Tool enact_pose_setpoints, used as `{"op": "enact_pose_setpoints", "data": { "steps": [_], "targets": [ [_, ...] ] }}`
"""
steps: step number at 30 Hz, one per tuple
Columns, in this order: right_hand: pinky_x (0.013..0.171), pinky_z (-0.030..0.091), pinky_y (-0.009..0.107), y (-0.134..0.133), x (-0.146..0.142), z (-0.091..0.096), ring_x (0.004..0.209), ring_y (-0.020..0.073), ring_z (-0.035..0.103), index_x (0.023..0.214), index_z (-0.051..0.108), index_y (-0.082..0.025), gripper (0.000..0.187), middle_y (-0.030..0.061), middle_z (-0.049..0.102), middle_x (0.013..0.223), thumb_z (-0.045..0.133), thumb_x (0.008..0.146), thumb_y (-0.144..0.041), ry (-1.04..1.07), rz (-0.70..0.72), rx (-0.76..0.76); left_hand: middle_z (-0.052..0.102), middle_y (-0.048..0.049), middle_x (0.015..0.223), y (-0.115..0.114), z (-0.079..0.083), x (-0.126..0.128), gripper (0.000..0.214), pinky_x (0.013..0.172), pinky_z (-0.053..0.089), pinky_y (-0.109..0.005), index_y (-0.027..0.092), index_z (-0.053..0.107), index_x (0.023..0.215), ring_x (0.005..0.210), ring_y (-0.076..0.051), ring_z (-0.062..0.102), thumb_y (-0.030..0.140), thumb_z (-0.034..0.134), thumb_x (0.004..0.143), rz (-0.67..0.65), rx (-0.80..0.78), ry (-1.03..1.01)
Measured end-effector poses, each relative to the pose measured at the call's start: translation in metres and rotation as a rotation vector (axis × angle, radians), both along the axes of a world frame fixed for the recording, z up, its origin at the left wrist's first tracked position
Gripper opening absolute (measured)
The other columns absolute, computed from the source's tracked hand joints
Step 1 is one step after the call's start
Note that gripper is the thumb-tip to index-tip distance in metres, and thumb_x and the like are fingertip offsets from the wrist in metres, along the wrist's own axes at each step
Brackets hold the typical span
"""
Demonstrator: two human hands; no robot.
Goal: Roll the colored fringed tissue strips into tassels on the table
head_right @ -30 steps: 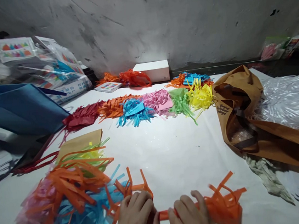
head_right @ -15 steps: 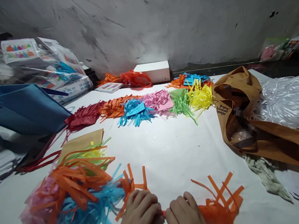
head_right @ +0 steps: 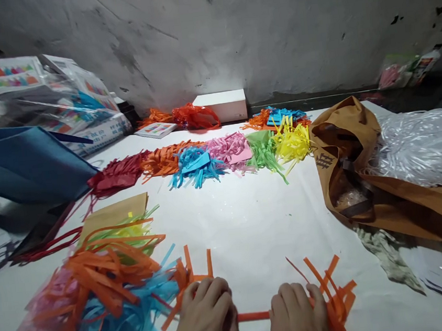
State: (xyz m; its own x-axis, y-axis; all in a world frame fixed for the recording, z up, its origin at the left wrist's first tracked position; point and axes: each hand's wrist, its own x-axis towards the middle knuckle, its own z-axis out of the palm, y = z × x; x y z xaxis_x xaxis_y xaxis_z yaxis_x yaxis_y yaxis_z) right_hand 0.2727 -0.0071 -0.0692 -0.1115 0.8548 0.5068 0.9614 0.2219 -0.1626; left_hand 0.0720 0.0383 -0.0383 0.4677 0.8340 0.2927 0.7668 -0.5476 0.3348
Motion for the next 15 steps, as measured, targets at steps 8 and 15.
{"op": "enact_pose_setpoints", "data": {
  "steps": [8, 15],
  "targets": [
    [0.102, 0.034, 0.045, 0.010, -0.001, -0.001, 0.081, 0.0183, 0.059, 0.079, 0.058, -0.020, 0.035, 0.0014, 0.065, 0.078, 0.034, 0.091, 0.002, 0.011, 0.270, 0.247, 0.058, 0.0039, 0.073, 0.007, -0.003, 0.003, 0.027, 0.093, 0.025, -0.041, 0.020, 0.056, 0.072, 0.076, -0.018, 0.045, 0.027, 0.080, 0.084, -0.322, 0.285, 0.128],
    [0.096, 0.040, 0.039, 0.019, -0.010, 0.009, 0.064, 0.0159, 0.050, 0.070, 0.056, -0.020, 0.034, -0.0018, 0.053, 0.063, 0.038, 0.092, -0.001, -0.093, 0.318, 0.299, 0.061, 0.0013, 0.073, 0.014, -0.017, 0.005, 0.016, 0.075, 0.034, -0.035, 0.020, 0.060, 0.071, 0.071, -0.017, 0.051, 0.015, 0.073, 0.079, -0.271, 0.146, 0.060]
  ]
}}
